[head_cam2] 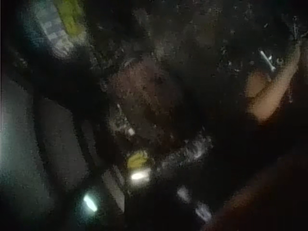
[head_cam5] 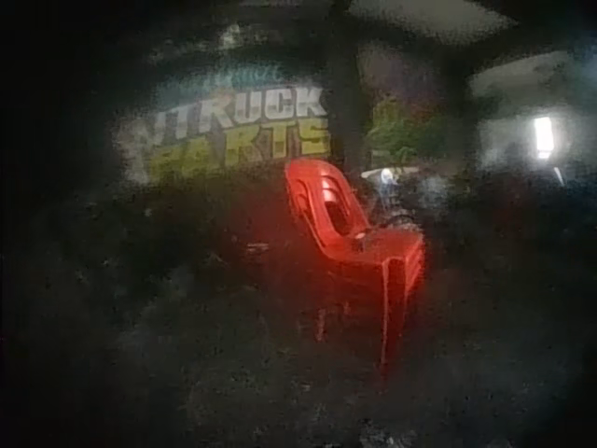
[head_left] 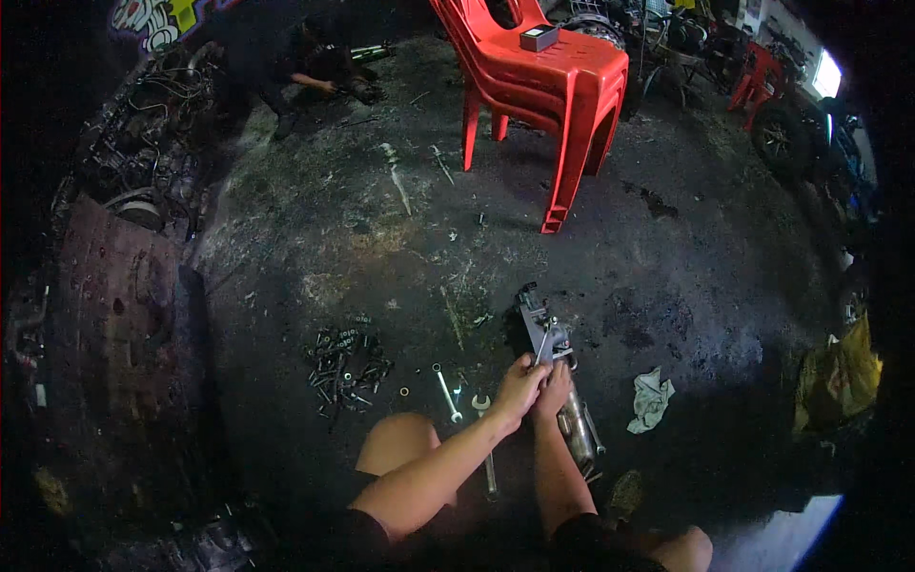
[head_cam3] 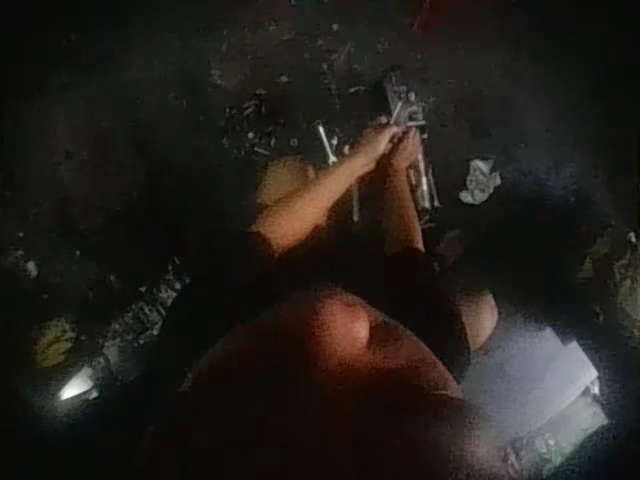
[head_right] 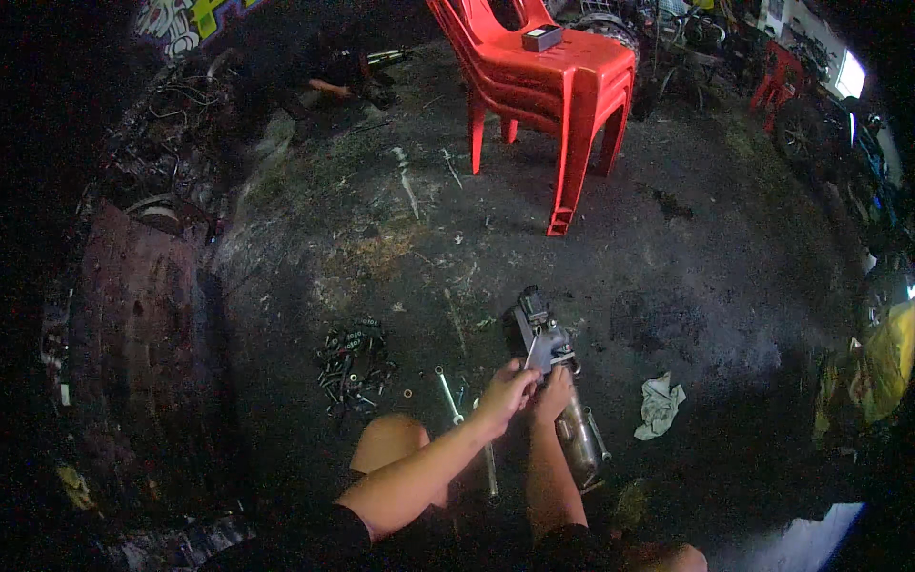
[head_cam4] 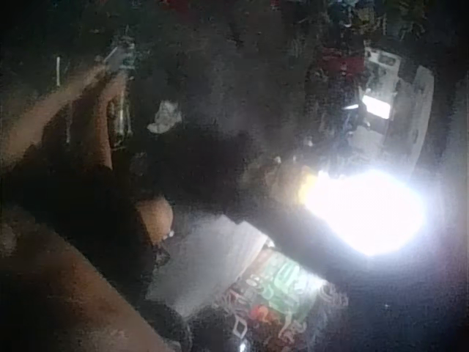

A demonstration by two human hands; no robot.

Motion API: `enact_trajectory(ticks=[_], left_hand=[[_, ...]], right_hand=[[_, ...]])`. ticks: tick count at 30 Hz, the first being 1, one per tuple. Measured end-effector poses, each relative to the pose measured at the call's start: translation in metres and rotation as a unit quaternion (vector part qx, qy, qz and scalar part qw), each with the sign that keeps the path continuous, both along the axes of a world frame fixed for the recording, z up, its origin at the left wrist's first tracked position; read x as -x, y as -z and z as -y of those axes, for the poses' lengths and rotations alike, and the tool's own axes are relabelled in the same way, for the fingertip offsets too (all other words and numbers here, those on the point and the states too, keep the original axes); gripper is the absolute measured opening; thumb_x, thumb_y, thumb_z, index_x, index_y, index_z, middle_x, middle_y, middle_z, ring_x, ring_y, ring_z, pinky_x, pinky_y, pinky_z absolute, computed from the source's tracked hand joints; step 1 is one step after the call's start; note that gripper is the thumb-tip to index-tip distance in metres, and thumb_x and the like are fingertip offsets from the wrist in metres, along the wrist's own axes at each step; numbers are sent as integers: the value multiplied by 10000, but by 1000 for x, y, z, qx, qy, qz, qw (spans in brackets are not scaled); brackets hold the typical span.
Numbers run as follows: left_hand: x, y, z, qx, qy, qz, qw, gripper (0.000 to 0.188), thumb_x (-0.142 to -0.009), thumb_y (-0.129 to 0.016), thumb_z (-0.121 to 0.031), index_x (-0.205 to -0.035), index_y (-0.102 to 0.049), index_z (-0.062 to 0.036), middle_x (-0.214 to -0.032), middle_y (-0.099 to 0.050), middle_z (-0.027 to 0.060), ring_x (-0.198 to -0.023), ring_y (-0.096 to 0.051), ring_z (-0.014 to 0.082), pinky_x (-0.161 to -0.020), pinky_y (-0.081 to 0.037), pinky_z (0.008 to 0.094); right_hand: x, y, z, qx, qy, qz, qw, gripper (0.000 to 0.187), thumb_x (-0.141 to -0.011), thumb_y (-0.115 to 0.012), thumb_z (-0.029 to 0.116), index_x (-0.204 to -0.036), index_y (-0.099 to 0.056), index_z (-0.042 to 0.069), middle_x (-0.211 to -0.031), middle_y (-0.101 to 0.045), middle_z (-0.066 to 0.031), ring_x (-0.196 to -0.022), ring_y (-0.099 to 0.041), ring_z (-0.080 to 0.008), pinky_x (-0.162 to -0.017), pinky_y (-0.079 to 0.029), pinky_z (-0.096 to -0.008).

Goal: The person uses a wrench to loosen and remove bolts from an exhaust pipe and its flange. They then pull the flange and a gasket away from the main pipe assembly.

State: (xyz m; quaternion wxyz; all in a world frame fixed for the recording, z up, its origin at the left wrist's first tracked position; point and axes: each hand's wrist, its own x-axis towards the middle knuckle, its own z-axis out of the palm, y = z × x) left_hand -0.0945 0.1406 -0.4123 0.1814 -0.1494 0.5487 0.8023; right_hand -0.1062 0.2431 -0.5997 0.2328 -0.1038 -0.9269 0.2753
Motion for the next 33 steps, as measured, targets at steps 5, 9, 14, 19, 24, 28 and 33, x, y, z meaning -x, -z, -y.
enact_trajectory(ticks=[5,9,14,19,24,28,33], left_hand=[[-6,6,21,15,-6,9,1000,135,-838,-593,-238,-855,-552,-111,-630,-492,-38,-506,-409,53,-458,-312,205],[-2,-7,-17,18,35,20,999,126,-838,-582,-231,-854,-551,-110,-679,-513,-19,-536,-423,59,-468,-332,206],[8,-13,29,65,5,-9,998,149,-826,-565,-194,-918,-551,-78,-738,-484,-15,-599,-431,63,-478,-345,193],[-1,-16,7,21,36,47,998,121,-858,-558,-164,-942,-567,-77,-684,-445,-37,-566,-385,46,-477,-305,193],[-9,-9,11,23,60,43,997,145,-877,-532,-161,-989,-554,-71,-683,-455,-17,-536,-383,64,-493,-319,206],[-9,-11,7,33,65,38,997,162,-885,-520,-177,-1001,-545,-67,-681,-453,-21,-527,-381,64,-496,-318,206],[0,-12,20,26,45,29,998,187,-868,-540,-191,-997,-559,-56,-698,-461,-18,-560,-401,61,-505,-340,214]], right_hand=[[-14,-10,29,18,3,35,999,232,-807,-528,180,-978,-519,25,-937,-560,-156,-906,-544,-348,-714,-416,-422],[-6,10,-32,130,-8,118,985,308,-840,-516,199,-1089,-518,18,-990,-567,-180,-879,-570,-332,-734,-437,-425],[10,-11,32,50,-10,77,996,141,-819,-474,86,-918,-562,38,-875,-576,-182,-838,-567,-335,-697,-425,-449],[0,-11,13,-12,79,36,996,253,-790,-476,89,-1041,-502,73,-997,-542,-115,-999,-530,-274,-803,-402,-403],[-7,-17,6,-27,19,148,989,315,-741,-547,105,-1047,-478,81,-956,-525,-98,-963,-537,-265,-793,-401,-382],[-11,-16,6,-26,28,93,995,292,-734,-546,92,-1017,-475,81,-924,-513,-89,-934,-538,-258,-766,-390,-377],[5,-15,19,10,41,37,998,222,-746,-515,72,-967,-493,68,-872,-549,-128,-875,-560,-296,-739,-419,-420]])
